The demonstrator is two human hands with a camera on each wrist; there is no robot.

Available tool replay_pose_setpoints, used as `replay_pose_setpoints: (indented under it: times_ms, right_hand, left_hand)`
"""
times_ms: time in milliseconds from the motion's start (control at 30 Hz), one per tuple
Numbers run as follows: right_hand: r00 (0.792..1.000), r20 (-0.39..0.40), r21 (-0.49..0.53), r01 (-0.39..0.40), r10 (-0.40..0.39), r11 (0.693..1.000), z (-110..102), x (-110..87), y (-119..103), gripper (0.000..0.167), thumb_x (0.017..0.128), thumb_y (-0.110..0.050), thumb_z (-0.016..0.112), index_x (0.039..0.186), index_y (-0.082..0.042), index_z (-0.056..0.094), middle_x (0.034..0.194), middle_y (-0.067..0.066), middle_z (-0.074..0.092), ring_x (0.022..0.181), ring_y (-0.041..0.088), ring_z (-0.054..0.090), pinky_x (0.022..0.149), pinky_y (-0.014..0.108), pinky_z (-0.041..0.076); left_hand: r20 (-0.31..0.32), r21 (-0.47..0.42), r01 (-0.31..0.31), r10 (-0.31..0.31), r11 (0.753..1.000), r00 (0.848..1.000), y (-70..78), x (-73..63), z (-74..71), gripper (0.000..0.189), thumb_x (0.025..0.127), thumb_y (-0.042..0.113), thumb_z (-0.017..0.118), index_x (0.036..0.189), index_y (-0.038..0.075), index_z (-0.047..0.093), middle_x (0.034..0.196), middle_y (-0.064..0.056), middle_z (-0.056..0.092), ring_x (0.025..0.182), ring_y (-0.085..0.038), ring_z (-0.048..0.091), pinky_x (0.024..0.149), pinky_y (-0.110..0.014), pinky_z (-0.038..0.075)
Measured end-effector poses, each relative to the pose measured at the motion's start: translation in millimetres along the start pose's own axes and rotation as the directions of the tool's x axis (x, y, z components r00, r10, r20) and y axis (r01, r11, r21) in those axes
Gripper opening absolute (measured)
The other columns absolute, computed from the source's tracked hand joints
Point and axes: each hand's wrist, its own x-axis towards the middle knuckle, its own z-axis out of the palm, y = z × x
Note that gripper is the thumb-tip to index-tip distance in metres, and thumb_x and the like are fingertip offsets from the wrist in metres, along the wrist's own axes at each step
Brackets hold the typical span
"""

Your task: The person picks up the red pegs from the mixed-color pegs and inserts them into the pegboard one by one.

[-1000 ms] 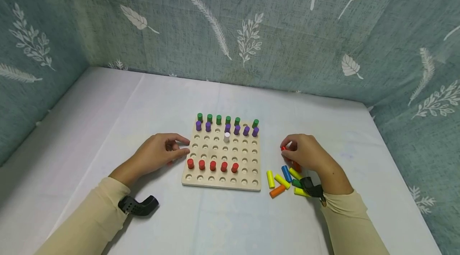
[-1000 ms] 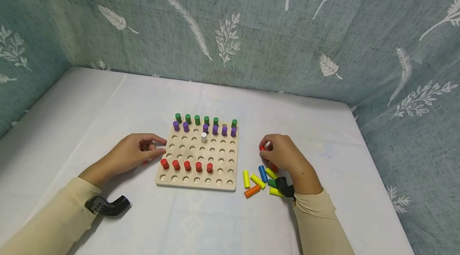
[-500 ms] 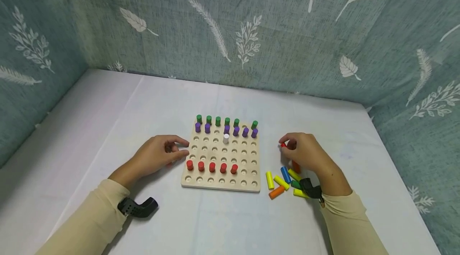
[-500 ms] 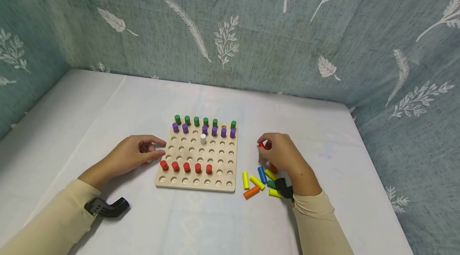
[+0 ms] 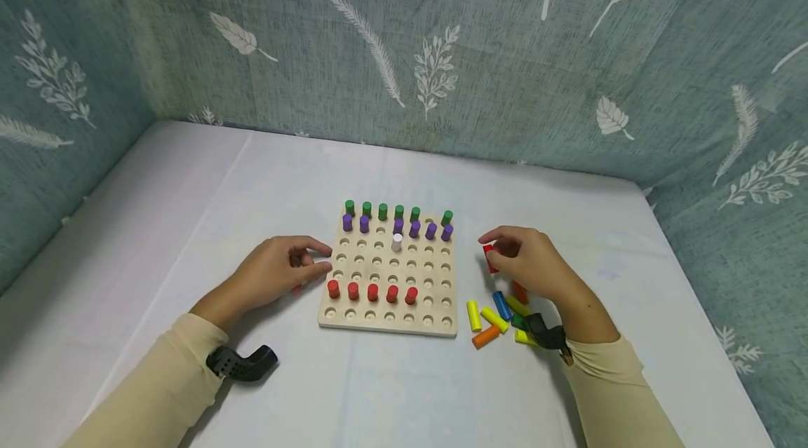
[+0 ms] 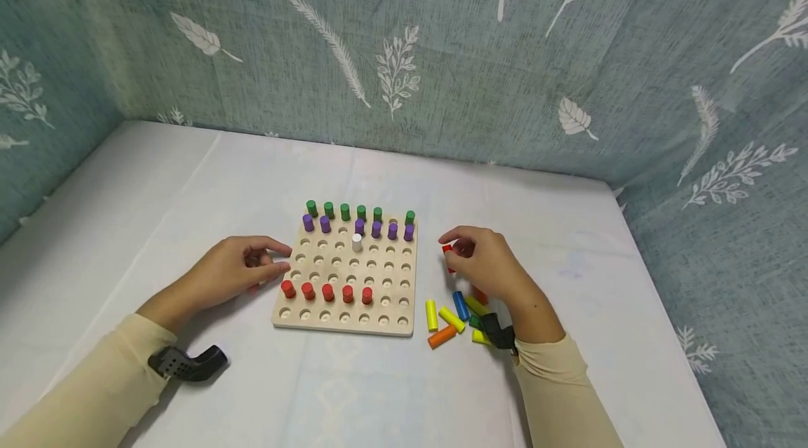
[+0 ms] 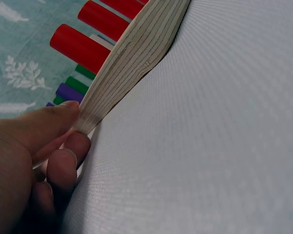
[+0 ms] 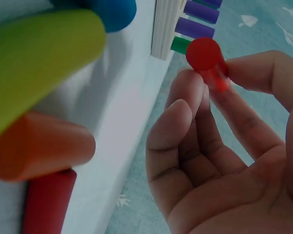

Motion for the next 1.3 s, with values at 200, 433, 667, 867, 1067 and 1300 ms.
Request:
replay_pose_setpoints:
  times_ms: [200,433,667,867,1067,1300]
  right_hand:
    - [1.000,0.029,0.031,-0.001,0.000,1.000,3,0.0,-3,0.024,0.094,-0.012,0.062,0.116,-0.011,0.071,0.083,0.002,0.069,0.076,0.020,0.058,0.071,0.032,0.050]
    - [0.998,0.037,0.074,0.039,-0.041,0.996,7,-2.1,-6,0.023,0.093,-0.010,0.061,0.113,-0.011,0.072,0.088,0.002,0.070,0.076,0.020,0.059,0.069,0.030,0.050]
    - [0.997,0.062,0.103,0.048,-0.055,0.994,13,-4.0,-14,0.021,0.094,-0.011,0.063,0.113,-0.010,0.071,0.092,0.003,0.070,0.075,0.019,0.059,0.066,0.029,0.051]
    - [0.994,0.072,0.124,0.075,-0.085,0.989,18,-4.1,-19,0.018,0.094,-0.012,0.065,0.111,-0.011,0.071,0.090,0.003,0.070,0.074,0.022,0.061,0.064,0.030,0.051]
    - [0.991,0.099,0.126,0.075,-0.088,0.989,22,-6.4,-23,0.017,0.094,-0.014,0.067,0.111,-0.012,0.071,0.091,0.003,0.069,0.074,0.021,0.061,0.063,0.030,0.051]
    - [0.984,0.133,0.110,0.108,-0.122,0.988,29,-7.2,-29,0.017,0.094,-0.015,0.068,0.111,-0.015,0.071,0.092,-0.002,0.069,0.075,0.017,0.060,0.066,0.029,0.051]
  left_hand:
    - [-0.008,0.001,0.005,-0.005,1.000,1.000,0.1,-0.2,-0.1,0.030,0.090,0.030,0.075,0.117,0.017,0.071,0.073,0.002,0.063,0.058,-0.015,0.057,0.061,-0.030,0.040]
    - [-0.006,-0.003,0.006,-0.006,1.000,1.000,1.1,-0.4,0.5,0.030,0.090,0.030,0.075,0.116,0.017,0.071,0.073,0.002,0.063,0.057,-0.015,0.057,0.060,-0.030,0.041]
    - [0.006,0.007,0.015,-0.015,1.000,1.000,0.2,-1.0,0.4,0.031,0.090,0.031,0.075,0.117,0.017,0.071,0.072,0.002,0.063,0.058,-0.015,0.057,0.063,-0.031,0.041]
    - [-0.006,0.003,0.007,-0.007,1.000,1.000,0.2,-0.3,0.0,0.030,0.090,0.030,0.075,0.117,0.017,0.071,0.072,0.002,0.063,0.057,-0.015,0.057,0.062,-0.031,0.041]
    - [0.005,0.001,0.001,-0.001,1.000,1.000,-2.3,-0.6,2.5,0.030,0.090,0.031,0.075,0.117,0.018,0.071,0.072,0.003,0.063,0.057,-0.014,0.057,0.061,-0.030,0.041]
    - [-0.005,0.008,0.009,-0.008,1.000,1.000,-0.5,-0.2,1.8,0.030,0.090,0.030,0.075,0.117,0.017,0.071,0.073,0.002,0.063,0.058,-0.015,0.057,0.060,-0.030,0.041]
